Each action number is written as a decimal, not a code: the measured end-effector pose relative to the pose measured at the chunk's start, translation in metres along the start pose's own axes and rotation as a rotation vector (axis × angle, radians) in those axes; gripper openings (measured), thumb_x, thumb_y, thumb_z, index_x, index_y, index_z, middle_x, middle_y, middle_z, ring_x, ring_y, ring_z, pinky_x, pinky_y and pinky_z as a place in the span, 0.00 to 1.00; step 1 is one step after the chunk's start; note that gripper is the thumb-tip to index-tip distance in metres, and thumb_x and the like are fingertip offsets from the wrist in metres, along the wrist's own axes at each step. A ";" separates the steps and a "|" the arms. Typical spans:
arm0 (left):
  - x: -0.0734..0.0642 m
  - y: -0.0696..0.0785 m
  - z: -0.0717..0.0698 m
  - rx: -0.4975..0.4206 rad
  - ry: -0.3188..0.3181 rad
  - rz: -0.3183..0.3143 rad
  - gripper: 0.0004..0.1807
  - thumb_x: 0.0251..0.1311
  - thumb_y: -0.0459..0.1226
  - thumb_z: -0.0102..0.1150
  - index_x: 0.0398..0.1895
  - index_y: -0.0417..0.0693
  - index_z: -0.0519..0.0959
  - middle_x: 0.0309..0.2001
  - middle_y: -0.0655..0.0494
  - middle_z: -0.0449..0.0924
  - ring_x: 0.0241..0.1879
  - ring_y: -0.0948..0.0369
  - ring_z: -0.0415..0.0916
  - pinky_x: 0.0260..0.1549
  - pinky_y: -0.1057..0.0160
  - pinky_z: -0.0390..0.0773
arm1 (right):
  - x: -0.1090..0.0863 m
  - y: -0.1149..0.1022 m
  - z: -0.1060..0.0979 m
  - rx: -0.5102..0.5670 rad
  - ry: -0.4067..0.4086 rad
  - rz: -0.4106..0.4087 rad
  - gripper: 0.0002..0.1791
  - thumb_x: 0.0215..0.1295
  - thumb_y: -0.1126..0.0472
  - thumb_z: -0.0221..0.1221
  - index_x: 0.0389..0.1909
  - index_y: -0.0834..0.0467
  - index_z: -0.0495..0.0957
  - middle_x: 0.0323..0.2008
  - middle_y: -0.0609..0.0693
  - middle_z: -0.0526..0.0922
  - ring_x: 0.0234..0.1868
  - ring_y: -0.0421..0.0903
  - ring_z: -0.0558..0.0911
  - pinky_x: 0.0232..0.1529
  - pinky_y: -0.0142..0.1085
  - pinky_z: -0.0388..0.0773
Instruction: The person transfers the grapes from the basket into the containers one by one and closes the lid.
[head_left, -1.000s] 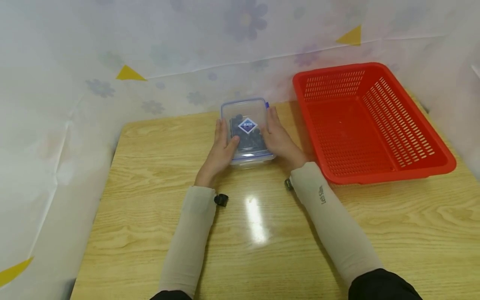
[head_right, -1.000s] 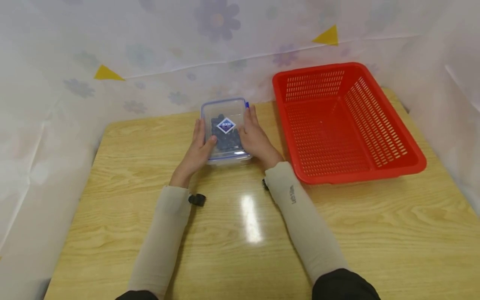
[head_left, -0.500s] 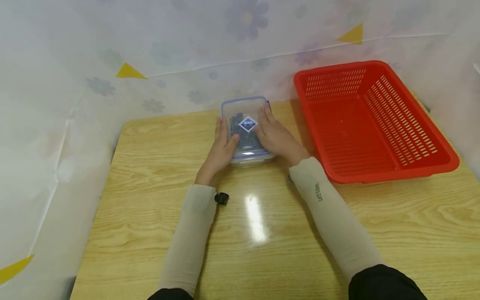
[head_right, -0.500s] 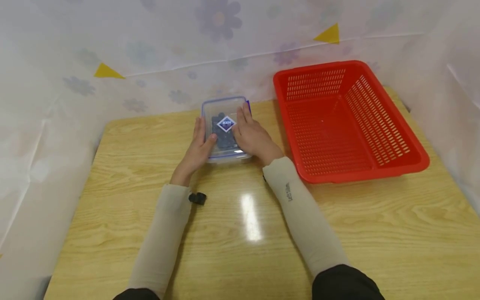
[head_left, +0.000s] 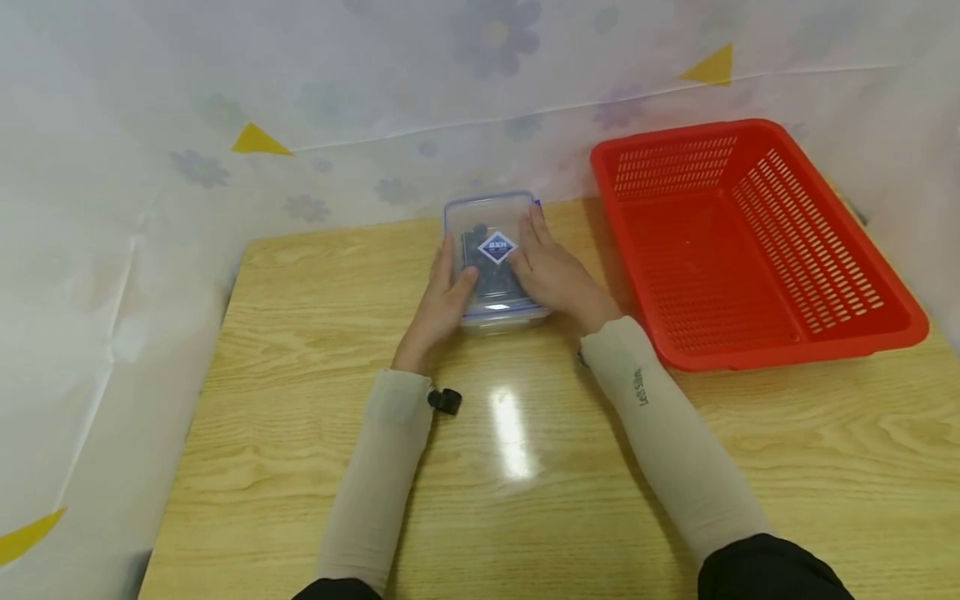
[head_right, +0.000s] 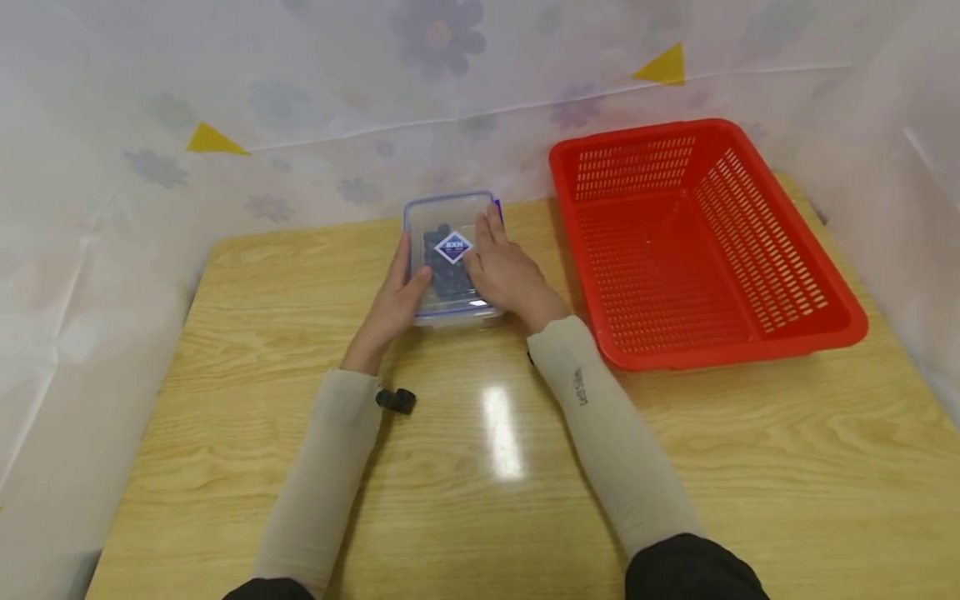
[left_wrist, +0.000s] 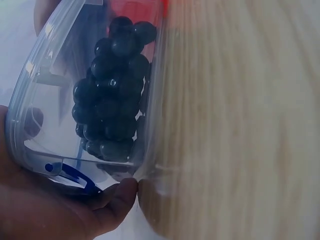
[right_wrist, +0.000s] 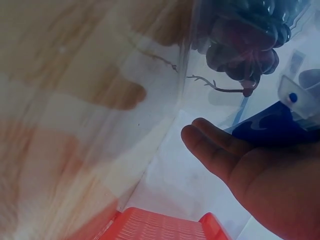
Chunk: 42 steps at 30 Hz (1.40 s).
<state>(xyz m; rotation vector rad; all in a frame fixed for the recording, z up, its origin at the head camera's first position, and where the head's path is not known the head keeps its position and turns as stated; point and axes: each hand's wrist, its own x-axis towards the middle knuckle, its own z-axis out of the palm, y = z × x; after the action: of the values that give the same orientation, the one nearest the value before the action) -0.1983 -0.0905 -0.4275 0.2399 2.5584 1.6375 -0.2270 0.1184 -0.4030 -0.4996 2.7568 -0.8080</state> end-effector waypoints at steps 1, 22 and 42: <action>0.000 0.000 0.000 -0.010 0.004 0.004 0.41 0.78 0.47 0.44 0.83 0.51 0.36 0.81 0.43 0.32 0.79 0.50 0.28 0.73 0.46 0.34 | 0.000 0.000 0.000 0.000 0.002 -0.001 0.40 0.80 0.42 0.31 0.80 0.57 0.27 0.78 0.48 0.18 0.79 0.49 0.33 0.76 0.46 0.43; -0.003 0.002 0.003 0.047 0.158 -0.011 0.41 0.73 0.49 0.56 0.81 0.49 0.51 0.81 0.40 0.36 0.78 0.46 0.36 0.74 0.48 0.41 | -0.001 0.001 0.001 0.009 -0.003 -0.012 0.39 0.81 0.42 0.30 0.79 0.56 0.26 0.78 0.47 0.18 0.79 0.46 0.30 0.76 0.45 0.40; -0.002 0.007 -0.001 0.135 0.191 -0.019 0.41 0.70 0.49 0.60 0.79 0.42 0.56 0.81 0.45 0.36 0.79 0.53 0.35 0.74 0.59 0.41 | 0.002 0.003 0.003 0.014 0.029 -0.024 0.39 0.81 0.43 0.31 0.80 0.60 0.29 0.79 0.51 0.20 0.79 0.52 0.36 0.76 0.46 0.42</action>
<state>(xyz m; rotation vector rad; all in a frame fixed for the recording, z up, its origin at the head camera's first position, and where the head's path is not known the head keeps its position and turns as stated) -0.1960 -0.0886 -0.4205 0.0718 2.8067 1.5518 -0.2280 0.1183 -0.4074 -0.5237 2.7742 -0.8465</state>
